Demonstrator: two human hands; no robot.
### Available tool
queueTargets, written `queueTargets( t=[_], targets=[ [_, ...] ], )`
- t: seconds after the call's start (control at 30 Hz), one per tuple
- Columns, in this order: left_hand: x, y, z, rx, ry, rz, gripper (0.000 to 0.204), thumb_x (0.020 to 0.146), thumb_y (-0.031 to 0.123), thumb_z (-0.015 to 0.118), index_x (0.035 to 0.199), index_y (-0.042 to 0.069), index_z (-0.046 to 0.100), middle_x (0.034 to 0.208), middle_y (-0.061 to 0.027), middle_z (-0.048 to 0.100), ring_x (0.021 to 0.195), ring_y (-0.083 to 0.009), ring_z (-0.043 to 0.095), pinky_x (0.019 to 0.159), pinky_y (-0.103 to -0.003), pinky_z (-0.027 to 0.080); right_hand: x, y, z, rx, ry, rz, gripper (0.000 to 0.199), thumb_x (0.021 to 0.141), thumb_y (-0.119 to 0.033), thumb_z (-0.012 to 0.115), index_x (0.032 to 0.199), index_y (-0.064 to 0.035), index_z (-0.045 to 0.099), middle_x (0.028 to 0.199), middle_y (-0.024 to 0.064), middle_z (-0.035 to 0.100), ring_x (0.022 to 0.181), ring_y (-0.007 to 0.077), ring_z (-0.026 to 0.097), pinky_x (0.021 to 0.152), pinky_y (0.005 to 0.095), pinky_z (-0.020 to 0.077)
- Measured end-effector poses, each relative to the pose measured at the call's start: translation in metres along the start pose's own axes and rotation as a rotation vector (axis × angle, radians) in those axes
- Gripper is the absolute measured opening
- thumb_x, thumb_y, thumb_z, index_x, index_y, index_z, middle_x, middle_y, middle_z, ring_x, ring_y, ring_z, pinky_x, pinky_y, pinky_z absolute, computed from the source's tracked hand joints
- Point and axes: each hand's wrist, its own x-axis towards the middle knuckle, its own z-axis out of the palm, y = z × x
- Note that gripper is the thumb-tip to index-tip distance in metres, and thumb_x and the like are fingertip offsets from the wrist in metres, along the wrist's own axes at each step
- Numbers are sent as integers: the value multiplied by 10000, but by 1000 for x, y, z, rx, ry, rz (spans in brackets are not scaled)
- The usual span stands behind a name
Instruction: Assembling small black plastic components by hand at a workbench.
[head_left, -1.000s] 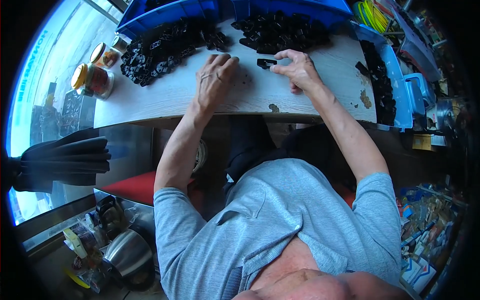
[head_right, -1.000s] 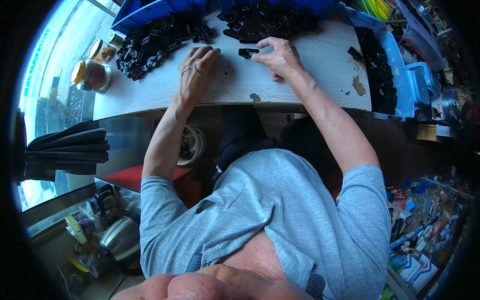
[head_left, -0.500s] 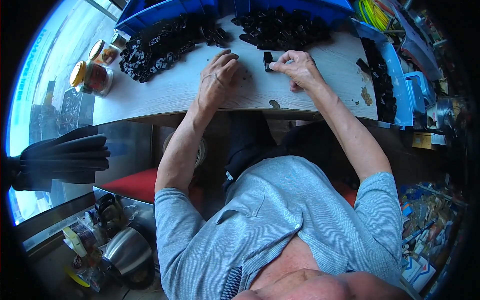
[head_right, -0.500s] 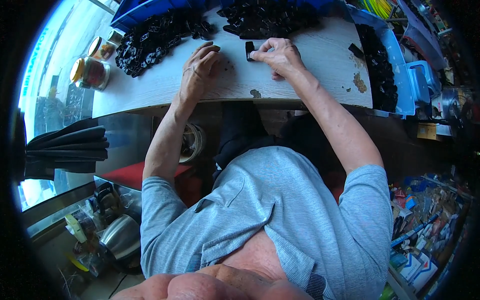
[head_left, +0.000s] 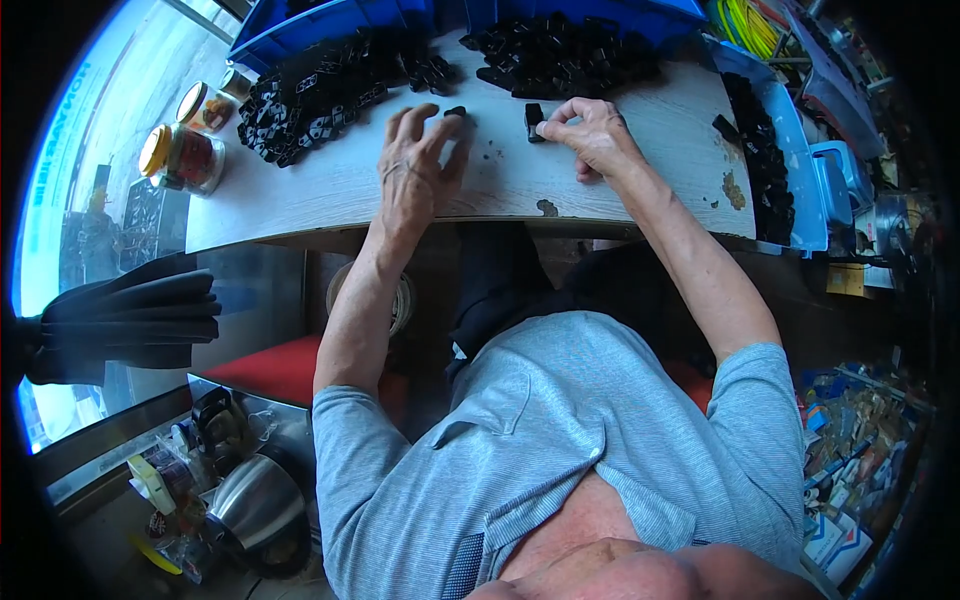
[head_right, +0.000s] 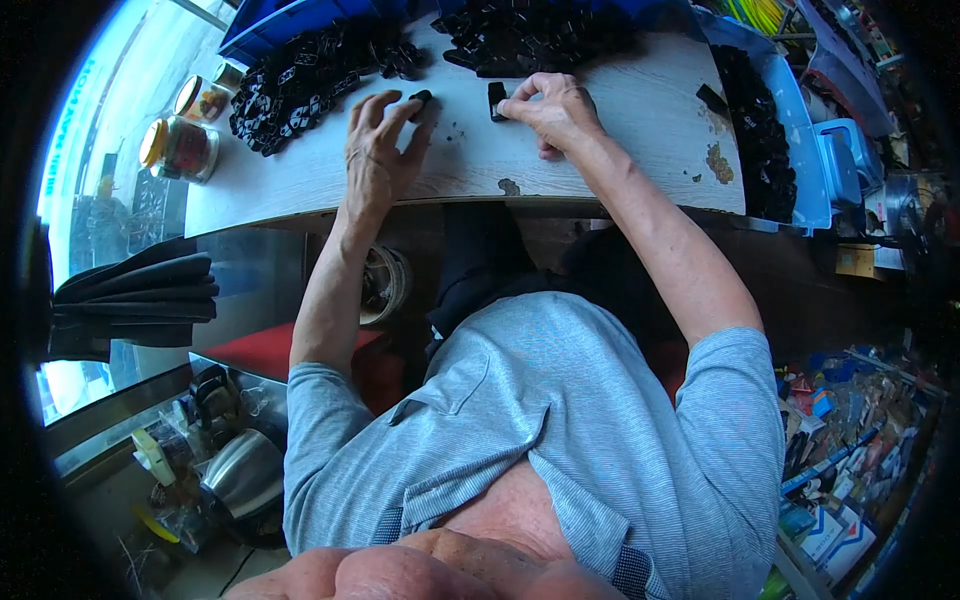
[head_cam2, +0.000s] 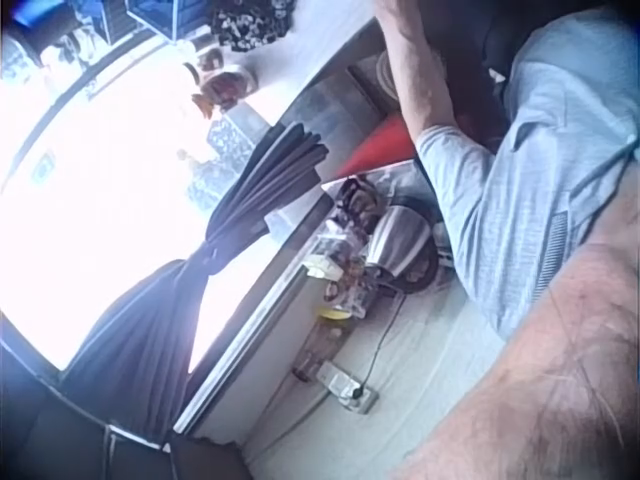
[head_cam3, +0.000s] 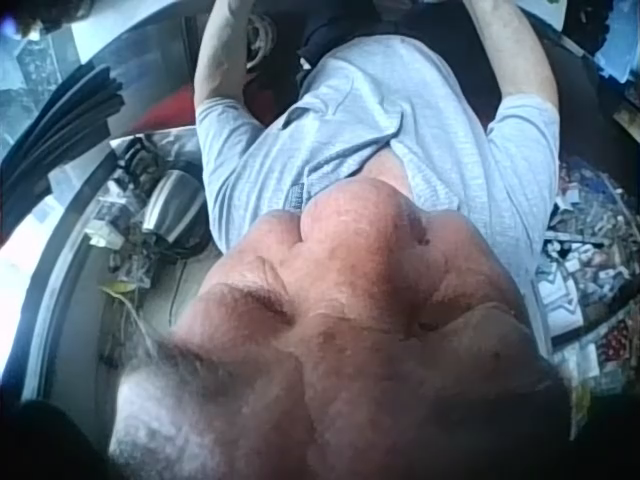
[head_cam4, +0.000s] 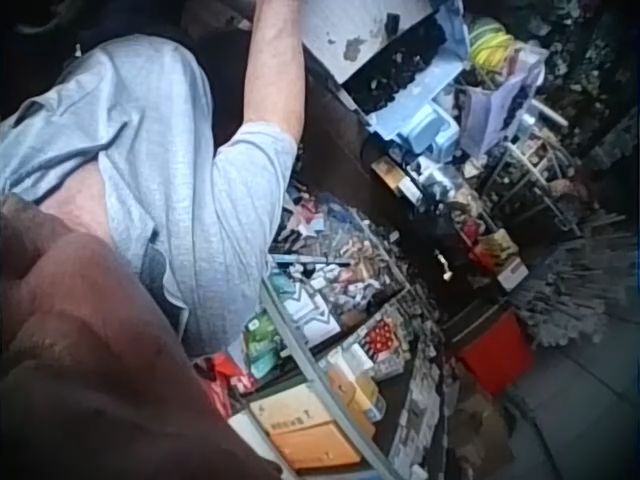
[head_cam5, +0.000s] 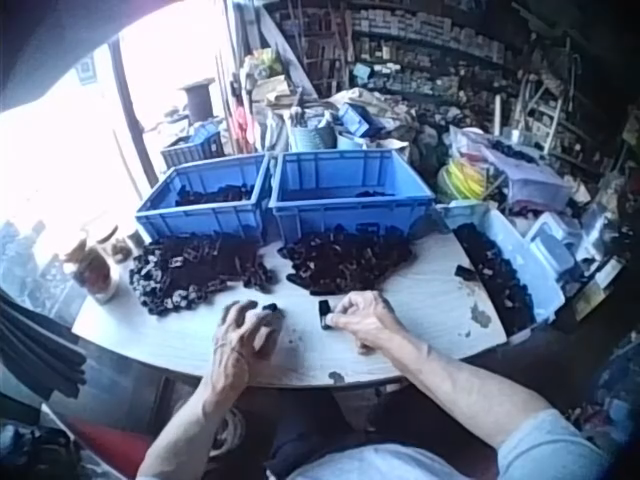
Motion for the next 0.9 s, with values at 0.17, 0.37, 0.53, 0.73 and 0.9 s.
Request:
queueTargets(
  t=[0.17,0.37,0.53,0.73,0.9],
  targets=[
    [0,7,-3,61,-133,-85,313,861,324,788,1080,102,757,1111,-117,710,1031,-301,643,845,-417,545,-2,-4,-1,52,-12,-2,209,894,-287,741,977,-102,691,621,-20,565,439,61,504,425,250,469],
    [13,4,12,128,-14,-52,302,915,281,725,1172,122,729,1137,-111,709,1084,-300,636,878,-417,547,-1,-6,2,85,-3,23,204,889,-252,742,1007,-94,688,634,-17,581,428,64,514,403,257,483],
    [19,-7,24,63,-183,-41,254,943,206,677,1176,114,722,1072,-107,725,1039,-296,657,876,-405,547,2,2,0,148,-38,-134,376,863,-161,718,1233,-109,682,594,-16,572,424,73,524,379,260,500],
    [20,-21,20,10,-139,-137,206,954,203,661,1095,83,750,991,-116,730,949,-300,668,815,-421,532,3,-11,-3,120,-173,-167,476,852,-103,676,1328,-114,647,543,-31,544,399,78,538,355,248,491],
    [17,-19,21,-41,-115,-193,227,945,215,670,1114,83,747,1016,-124,733,945,-302,667,831,-415,530,10,-5,-1,75,-160,-167,479,845,-123,712,1320,-104,648,532,-27,542,390,83,542,345,246,491]
  ],
)
